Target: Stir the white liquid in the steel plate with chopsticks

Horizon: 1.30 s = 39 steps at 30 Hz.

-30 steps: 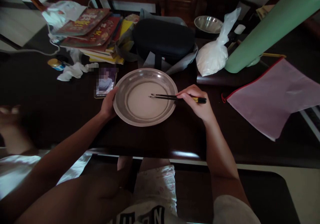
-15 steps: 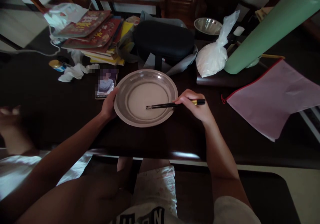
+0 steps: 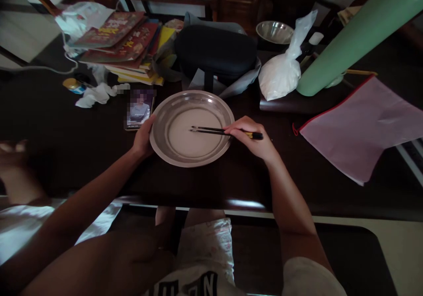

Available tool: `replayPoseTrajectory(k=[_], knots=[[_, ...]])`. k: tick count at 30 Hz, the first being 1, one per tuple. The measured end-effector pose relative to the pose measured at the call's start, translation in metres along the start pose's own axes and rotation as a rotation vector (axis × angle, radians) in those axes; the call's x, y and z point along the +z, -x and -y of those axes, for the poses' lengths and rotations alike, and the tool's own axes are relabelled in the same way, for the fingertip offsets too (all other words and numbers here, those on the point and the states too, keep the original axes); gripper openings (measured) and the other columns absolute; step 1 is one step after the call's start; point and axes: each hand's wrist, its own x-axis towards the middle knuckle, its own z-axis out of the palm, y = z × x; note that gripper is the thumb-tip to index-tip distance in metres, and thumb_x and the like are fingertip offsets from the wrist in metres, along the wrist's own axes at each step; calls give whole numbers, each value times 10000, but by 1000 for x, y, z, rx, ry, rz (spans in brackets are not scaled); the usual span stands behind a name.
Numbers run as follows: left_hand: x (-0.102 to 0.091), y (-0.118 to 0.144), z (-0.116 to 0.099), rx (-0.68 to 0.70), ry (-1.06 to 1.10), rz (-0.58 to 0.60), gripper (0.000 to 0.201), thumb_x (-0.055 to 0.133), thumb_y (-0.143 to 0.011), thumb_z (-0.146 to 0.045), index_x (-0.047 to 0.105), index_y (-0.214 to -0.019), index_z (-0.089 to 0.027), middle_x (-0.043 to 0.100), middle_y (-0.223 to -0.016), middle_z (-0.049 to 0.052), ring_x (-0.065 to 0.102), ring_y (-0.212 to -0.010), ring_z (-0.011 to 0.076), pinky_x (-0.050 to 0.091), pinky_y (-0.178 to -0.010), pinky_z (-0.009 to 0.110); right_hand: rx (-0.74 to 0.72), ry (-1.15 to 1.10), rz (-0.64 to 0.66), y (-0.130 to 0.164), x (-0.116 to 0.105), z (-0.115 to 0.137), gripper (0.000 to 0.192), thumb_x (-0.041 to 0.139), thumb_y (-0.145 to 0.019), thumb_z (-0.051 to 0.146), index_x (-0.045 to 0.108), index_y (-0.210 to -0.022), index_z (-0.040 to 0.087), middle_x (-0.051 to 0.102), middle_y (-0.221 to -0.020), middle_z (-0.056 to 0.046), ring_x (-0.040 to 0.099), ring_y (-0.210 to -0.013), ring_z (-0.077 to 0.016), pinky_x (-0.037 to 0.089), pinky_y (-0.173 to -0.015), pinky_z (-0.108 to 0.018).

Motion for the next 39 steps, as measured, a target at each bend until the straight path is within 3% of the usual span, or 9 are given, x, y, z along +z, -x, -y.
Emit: replayPoseTrajectory(k=[4,9,14,17,20,25,30,36,39], knots=[[-2,-1,1,-7,-6,8,261,702,-936,-440,743,-916,-183,794,-893,73,771,-1086,310,647,-977,393,60,-14,-133,2,-6,1,270,675,-1012,505,850,-933,315,829,-868,-17,778,-826,-202,601,-796,-380],[1,1,-2,-31,-1,14,251,650,-967,-404,756,-915,-182,808,-915,77,769,-1113,300,648,-998,394,-21,31,38,-1,0,1,255,723,-971,531,856,-891,329,855,-922,-25,763,-914,-229,601,-868,-420],[0,0,0,-16,2,15,240,677,-959,-408,739,-886,-188,804,-907,68,769,-1105,302,652,-988,396,34,61,-121,0,-6,1,310,673,-1003,534,858,-873,321,818,-849,-28,743,-826,-218,579,-788,-405],[-1,-1,0,-7,-8,37,263,687,-955,-439,748,-906,-188,809,-926,70,770,-1109,308,653,-989,403,26,37,-56,0,-6,1,316,672,-1003,540,863,-872,325,808,-817,-23,725,-785,-204,563,-742,-384],[0,0,0,4,-15,63,276,665,-964,-439,760,-938,-182,816,-951,74,766,-1129,313,648,-1005,415,-28,33,35,-2,-2,1,262,720,-973,537,862,-890,333,847,-901,-21,754,-900,-225,587,-848,-412],[1,1,-2,-31,-30,50,292,627,-976,-439,769,-980,-183,819,-968,76,765,-1138,316,648,-1013,424,58,13,-123,1,-5,1,303,671,-1009,522,852,-885,313,825,-849,-24,755,-823,-213,590,-801,-403],[1,2,-3,-47,-33,38,295,650,-953,-454,758,-984,-181,814,-1015,98,752,-1175,331,639,-1033,440,5,11,24,0,-1,2,266,708,-982,529,858,-906,324,840,-887,-22,753,-875,-217,594,-828,-401],[3,3,-3,-20,-42,20,281,651,-943,-442,747,-951,-178,813,-1007,94,746,-1189,335,636,-1038,440,52,31,-110,1,-5,3,296,674,-1012,501,856,-881,308,819,-848,-25,739,-812,-202,573,-778,-380],[2,2,-3,-49,-38,30,313,636,-952,-468,753,-944,-178,814,-991,98,750,-1181,339,639,-1035,446,25,16,-14,1,-2,3,296,686,-997,527,857,-889,311,825,-849,-26,739,-828,-208,581,-780,-382]])
